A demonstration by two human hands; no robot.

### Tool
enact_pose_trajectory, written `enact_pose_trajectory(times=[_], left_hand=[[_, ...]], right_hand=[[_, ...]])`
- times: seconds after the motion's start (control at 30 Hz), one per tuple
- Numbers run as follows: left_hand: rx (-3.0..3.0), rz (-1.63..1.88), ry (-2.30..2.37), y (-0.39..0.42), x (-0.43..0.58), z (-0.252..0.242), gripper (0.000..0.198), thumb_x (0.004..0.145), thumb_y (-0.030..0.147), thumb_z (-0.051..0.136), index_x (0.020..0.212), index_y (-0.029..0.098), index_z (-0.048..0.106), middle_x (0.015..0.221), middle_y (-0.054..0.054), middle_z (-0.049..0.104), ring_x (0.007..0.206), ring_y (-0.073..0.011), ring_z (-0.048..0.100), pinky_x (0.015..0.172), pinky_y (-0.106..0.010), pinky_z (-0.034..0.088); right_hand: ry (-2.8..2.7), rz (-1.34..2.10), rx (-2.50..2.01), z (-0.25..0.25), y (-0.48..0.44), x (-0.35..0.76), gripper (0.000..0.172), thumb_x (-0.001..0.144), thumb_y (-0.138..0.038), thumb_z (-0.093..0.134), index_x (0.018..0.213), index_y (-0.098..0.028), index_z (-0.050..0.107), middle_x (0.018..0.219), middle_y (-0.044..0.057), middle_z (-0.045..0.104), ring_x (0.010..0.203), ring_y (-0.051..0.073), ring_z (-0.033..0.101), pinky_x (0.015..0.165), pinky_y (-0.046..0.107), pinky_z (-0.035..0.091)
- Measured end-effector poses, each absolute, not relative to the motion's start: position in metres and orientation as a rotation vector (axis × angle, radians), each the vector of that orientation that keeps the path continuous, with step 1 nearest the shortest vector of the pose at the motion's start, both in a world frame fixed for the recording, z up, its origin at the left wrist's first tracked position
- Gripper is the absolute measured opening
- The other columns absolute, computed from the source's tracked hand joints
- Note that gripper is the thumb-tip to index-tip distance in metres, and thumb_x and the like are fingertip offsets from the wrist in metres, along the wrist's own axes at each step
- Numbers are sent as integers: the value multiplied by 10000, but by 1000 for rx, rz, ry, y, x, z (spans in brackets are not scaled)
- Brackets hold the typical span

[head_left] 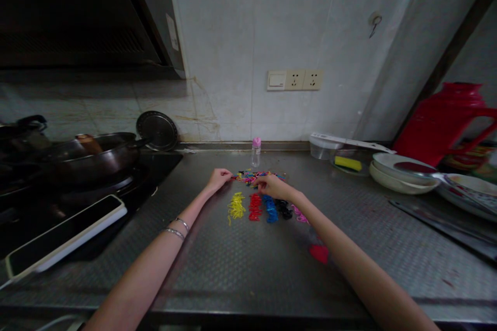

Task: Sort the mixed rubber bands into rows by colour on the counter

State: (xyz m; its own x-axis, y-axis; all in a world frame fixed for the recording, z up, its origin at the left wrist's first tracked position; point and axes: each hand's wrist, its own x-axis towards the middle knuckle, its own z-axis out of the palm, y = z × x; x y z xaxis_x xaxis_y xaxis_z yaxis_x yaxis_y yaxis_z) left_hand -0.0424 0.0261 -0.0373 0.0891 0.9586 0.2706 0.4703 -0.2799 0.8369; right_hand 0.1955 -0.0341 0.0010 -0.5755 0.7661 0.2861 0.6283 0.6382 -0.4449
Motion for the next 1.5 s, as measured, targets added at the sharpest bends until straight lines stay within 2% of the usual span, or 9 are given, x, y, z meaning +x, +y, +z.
enact_pose_trajectory(times=[0.3, 0.57, 0.77, 1.0, 1.27, 1.5], left_hand=[[2032, 1159, 1445, 15, -29, -22, 235, 665, 274, 511, 729, 105, 662, 613, -42, 632, 570, -121, 541, 541, -206, 380], [2584, 732, 1021, -15, 20, 2, 187, 693, 237, 536, 761, 142, 682, 700, -40, 642, 618, -122, 535, 614, -215, 375], [2830, 526, 1011, -22, 29, 3, 155, 709, 207, 527, 741, 150, 668, 762, -60, 633, 693, -147, 551, 642, -223, 380], [2799, 581, 1056, -17, 26, -7, 148, 719, 147, 501, 731, 155, 649, 772, -59, 626, 729, -152, 556, 674, -226, 386], [2772, 615, 1068, -17, 23, -6, 143, 743, 190, 506, 719, 149, 641, 771, -65, 609, 743, -154, 550, 709, -236, 392], [2722, 716, 1140, -18, 23, -4, 207, 777, 240, 470, 812, 164, 659, 828, -61, 616, 749, -144, 549, 686, -225, 389]], right_hand=[[-2208, 390, -1221, 6, -21, 238, 267, 692, -126, 477, 901, -136, 642, 715, 30, 655, 663, 115, 567, 650, 202, 424], [-2225, 293, -1333, -3, -21, 253, 262, 708, -138, 467, 886, -173, 656, 792, 32, 668, 693, 124, 576, 660, 189, 414], [-2236, 295, -1340, -2, -24, 250, 255, 695, -113, 464, 836, -169, 669, 764, 27, 671, 676, 125, 574, 653, 180, 411], [-2210, 331, -1332, 3, -28, 249, 277, 680, -86, 472, 844, -175, 676, 734, 20, 673, 663, 130, 570, 650, 190, 425], [-2204, 313, -1336, -1, -26, 249, 263, 692, -99, 469, 834, -177, 677, 741, 18, 673, 649, 125, 575, 634, 188, 428], [-2202, 338, -1317, 0, -26, 250, 252, 704, -112, 469, 844, -173, 669, 753, 26, 676, 659, 125, 580, 641, 186, 426]])
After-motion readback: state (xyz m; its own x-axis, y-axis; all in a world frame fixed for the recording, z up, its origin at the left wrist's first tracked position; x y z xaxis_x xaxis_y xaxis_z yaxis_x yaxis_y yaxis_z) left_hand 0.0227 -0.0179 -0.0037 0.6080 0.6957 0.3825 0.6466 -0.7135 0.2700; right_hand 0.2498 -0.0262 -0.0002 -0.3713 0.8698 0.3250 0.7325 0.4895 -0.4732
